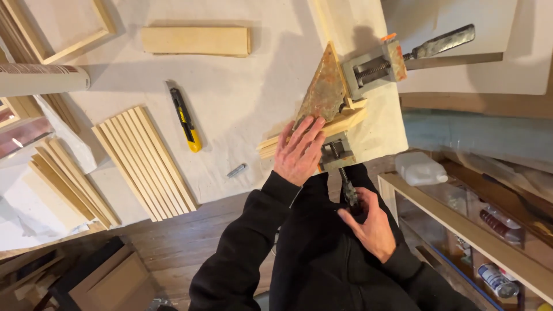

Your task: Applying wood glue and using a corner clamp and hammer to assemble wooden frame segments.

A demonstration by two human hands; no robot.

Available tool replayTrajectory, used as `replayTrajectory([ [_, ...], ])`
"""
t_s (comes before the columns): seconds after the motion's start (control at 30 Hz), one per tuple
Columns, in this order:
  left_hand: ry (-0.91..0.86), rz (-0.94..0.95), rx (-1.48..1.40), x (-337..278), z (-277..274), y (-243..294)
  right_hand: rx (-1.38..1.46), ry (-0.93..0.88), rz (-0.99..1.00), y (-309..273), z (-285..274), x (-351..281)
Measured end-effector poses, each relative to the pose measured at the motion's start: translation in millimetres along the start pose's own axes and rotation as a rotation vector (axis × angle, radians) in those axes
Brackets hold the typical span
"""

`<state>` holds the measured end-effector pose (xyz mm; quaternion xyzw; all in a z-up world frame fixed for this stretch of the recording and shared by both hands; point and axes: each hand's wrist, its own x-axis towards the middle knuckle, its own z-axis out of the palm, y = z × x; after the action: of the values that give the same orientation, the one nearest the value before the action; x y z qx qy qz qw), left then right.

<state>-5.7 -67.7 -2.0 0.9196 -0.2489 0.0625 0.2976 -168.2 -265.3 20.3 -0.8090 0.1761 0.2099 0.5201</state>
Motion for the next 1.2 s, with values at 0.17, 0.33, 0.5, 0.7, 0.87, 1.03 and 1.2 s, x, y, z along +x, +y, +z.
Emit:
replayTrajectory([
  [0.17,0.041,0.024,0.024,-1,7,-2,0.012,0.164,0.023,26,23,-8],
  [0.33,0.033,0.026,0.020,-3,8,-2,0.275,0.077,0.138,47,31,-10],
  [0.5,0.048,0.038,0.041,-3,12,-1,1.147,-0.209,0.388,79,32,-2],
  [0.7,0.077,0.026,0.041,-2,14,-3,0.853,-0.130,0.218,44,28,-2],
  [0.87,0.060,0.028,0.053,-3,12,-2,0.096,0.166,0.017,44,33,-20],
  [1.03,0.059,0.029,0.047,-3,12,-4,0.926,-0.091,0.325,86,37,-7],
  [1.2,0.068,0.029,0.045,-3,11,-1,0.887,-0.180,0.368,50,28,-4],
])
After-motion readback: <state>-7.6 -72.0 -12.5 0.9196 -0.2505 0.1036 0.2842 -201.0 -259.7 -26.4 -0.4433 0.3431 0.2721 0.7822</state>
